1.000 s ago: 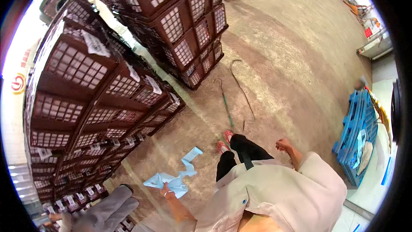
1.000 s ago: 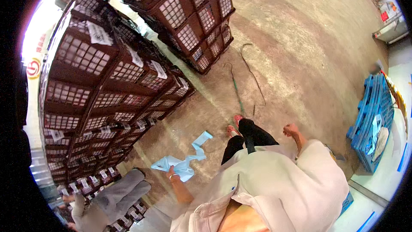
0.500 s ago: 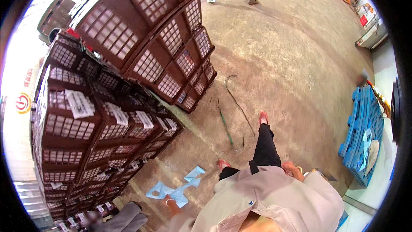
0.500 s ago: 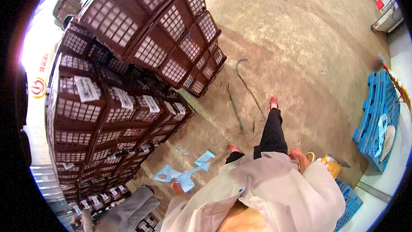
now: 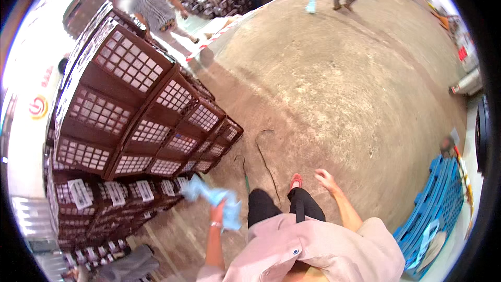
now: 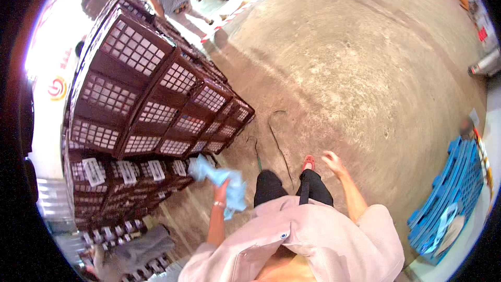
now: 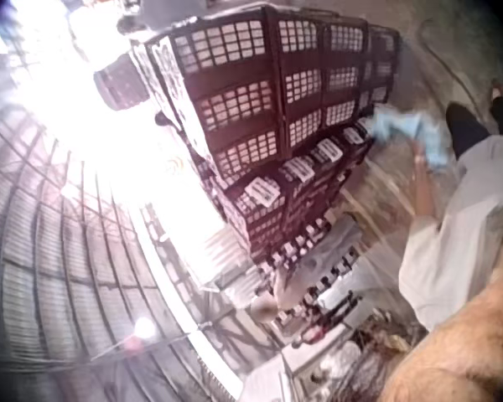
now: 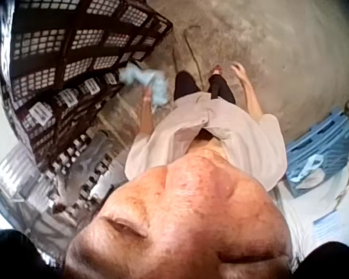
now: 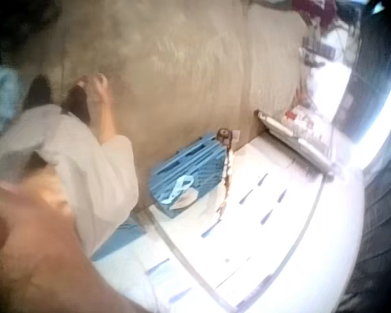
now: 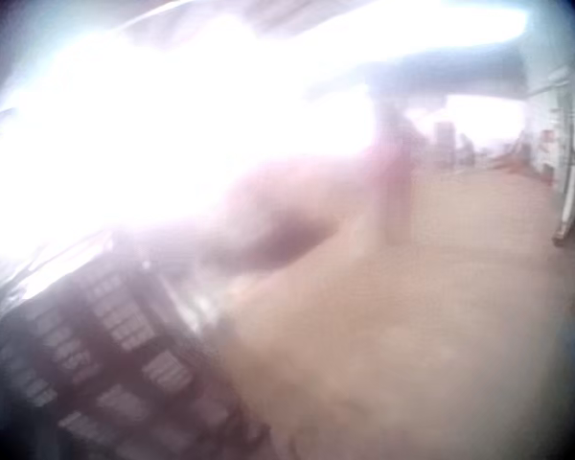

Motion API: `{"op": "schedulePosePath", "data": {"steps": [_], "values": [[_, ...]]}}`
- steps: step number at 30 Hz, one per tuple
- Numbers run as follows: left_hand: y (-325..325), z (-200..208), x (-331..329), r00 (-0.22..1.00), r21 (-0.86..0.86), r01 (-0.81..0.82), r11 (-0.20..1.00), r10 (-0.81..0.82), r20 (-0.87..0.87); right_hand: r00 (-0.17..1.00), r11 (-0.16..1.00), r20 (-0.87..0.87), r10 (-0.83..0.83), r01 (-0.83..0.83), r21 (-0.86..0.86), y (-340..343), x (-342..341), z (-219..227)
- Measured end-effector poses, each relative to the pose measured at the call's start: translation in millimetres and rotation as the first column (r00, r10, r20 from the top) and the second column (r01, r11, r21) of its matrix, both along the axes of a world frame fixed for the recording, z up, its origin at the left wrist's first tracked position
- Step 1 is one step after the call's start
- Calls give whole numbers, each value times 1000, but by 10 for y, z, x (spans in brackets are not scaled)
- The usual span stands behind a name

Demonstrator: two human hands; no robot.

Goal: The person tears off individual labels from a roll and sticks them onto the sides of stacked brown plastic crates. They repeat this process for several crates in a warehouse aisle.

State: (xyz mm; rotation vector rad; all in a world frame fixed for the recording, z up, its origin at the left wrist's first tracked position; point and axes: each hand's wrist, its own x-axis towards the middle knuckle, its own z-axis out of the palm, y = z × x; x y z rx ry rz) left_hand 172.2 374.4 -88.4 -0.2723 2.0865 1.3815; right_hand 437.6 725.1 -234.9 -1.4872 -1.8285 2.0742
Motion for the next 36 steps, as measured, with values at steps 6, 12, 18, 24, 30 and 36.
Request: {"op": "schedulePosePath", "data": {"steps": [6,12,18,24,30,36], "values": [[1935,943,-27,953,690,226,688,-303,-11,739,924,-616,271,-380,-49,-150,-1880,1008],[2744,1359,-1125,994,859,39,510,-104,17,445,243,-791,420,-895,-374,902,-2402,1008],[3596,1363,-1975,972,843,-197,501,209,103,477,384,-479,737,-879,-283,2492,-2890,1619],[4641,1406,-2836,932,613,35,789,195,-304,500,238,55,864,-502,831,3809,-3928,1842],[5723,775,-3991,755,96,514,852,-396,-523,825,949,-485,291,-314,35,4912,-5282,2400],[6964,584,-4127,755,402,656,639,-552,-354,621,533,-774,-122,-617,-579,4763,-6925,2630]]}}
